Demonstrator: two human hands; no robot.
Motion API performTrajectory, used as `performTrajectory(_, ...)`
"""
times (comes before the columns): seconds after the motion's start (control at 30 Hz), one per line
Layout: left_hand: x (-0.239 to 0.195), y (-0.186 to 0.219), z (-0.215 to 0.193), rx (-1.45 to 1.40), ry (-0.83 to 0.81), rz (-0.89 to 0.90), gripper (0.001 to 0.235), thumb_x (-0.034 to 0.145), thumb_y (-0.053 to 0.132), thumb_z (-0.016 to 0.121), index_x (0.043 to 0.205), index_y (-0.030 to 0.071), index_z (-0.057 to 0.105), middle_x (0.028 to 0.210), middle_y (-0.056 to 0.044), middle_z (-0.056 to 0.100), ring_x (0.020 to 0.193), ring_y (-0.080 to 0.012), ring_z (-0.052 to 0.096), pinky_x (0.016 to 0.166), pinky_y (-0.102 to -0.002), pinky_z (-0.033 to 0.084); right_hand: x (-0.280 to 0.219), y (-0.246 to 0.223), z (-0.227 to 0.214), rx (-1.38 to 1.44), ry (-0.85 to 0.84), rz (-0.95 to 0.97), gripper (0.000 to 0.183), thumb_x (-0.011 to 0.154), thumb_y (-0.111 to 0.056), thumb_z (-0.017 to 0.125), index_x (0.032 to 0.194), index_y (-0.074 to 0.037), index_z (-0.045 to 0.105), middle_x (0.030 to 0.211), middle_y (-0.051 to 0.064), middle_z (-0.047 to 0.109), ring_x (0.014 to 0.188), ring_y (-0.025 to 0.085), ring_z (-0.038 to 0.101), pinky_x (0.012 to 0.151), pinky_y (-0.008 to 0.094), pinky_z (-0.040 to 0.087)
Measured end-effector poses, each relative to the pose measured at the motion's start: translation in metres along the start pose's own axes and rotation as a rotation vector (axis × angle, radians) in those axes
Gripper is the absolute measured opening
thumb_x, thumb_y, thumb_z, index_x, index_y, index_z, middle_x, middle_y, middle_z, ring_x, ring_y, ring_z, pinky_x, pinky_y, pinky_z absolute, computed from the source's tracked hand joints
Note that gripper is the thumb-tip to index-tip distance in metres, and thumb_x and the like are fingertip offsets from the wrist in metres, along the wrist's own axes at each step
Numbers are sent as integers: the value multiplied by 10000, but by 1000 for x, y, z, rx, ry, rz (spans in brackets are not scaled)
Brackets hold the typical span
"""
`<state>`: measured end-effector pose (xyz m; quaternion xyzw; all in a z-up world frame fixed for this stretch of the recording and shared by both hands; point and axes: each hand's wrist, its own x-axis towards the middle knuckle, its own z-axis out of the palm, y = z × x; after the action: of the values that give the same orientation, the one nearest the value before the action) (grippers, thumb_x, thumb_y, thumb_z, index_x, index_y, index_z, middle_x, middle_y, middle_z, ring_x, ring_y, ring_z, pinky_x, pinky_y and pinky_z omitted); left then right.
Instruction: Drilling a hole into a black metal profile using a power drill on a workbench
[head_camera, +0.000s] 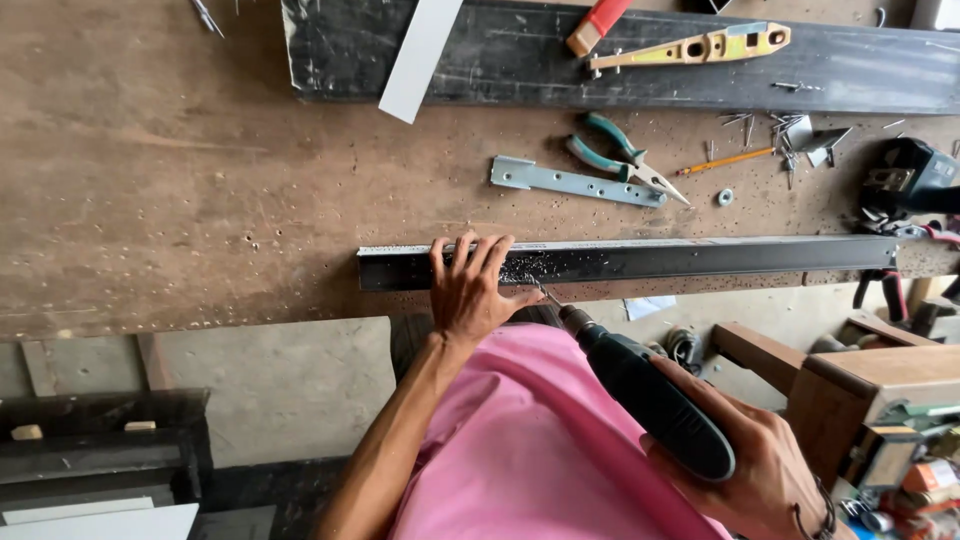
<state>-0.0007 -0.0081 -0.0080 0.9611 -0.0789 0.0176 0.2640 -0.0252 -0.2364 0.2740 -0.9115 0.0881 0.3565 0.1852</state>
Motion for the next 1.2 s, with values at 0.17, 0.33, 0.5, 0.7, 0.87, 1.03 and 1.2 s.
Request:
performTrajectory(0.17,0,-3,1,-5,1,11,886,725,842,697,1287,157,686,1227,12,694,1153,-253,588,1045,-561,356,2,-11,1,19,23,-67,807,643,-375,881,1408,-331,630,874,-27,865,531,64,672,533,271,584)
performTrajectory(0.33,-2,-7,5,-2,-11,17,914,752,884,624,1306,158,680,1259,15,693,1165,-235,581,1059,-555,347,4,-18,-3,20,-8,-40,805,655,-357,875,1420,-319,629,818,-20,854,528,76,681,531,266,568)
performTrajectory(0.5,1,-5,-1,-20,13,31,905,664,802,806,1275,143,701,1227,23,689,1133,-235,585,1037,-530,362,6,-19,-5,-28,-13,-57,812,658,-376,871,1428,-330,614,845,-19,847,536,90,709,542,277,575)
performTrajectory(0.7,-1,-7,3,-24,14,31,885,711,811,766,1284,139,702,1230,9,692,1146,-239,589,1049,-542,356,9,-24,-9,-92,-20,-97,803,670,-400,853,1432,-338,605,845,-28,832,549,129,735,573,293,576)
performTrajectory(0.87,7,-19,-8,-30,-121,33,922,674,766,820,1333,143,653,1268,-32,695,1132,-249,601,1017,-511,403,17,-38,-16,-167,-69,-84,858,649,-449,864,1452,-383,567,1009,-83,851,712,116,824,626,314,607)
performTrajectory(1.03,16,-57,-23,40,-164,164,742,483,531,983,1041,134,697,1031,-14,711,918,-244,605,801,-401,442,33,-64,-27,-361,-158,-72,950,636,-561,843,1509,-412,500,939,-79,828,708,186,830,579,396,616)
performTrajectory(1.2,16,-61,-17,50,-123,238,727,569,583,935,1072,109,708,1011,-7,694,915,-218,607,780,-372,455,46,-90,-34,-539,-206,-79,909,656,-538,775,1516,-485,487,859,-101,773,631,241,775,560,461,595)
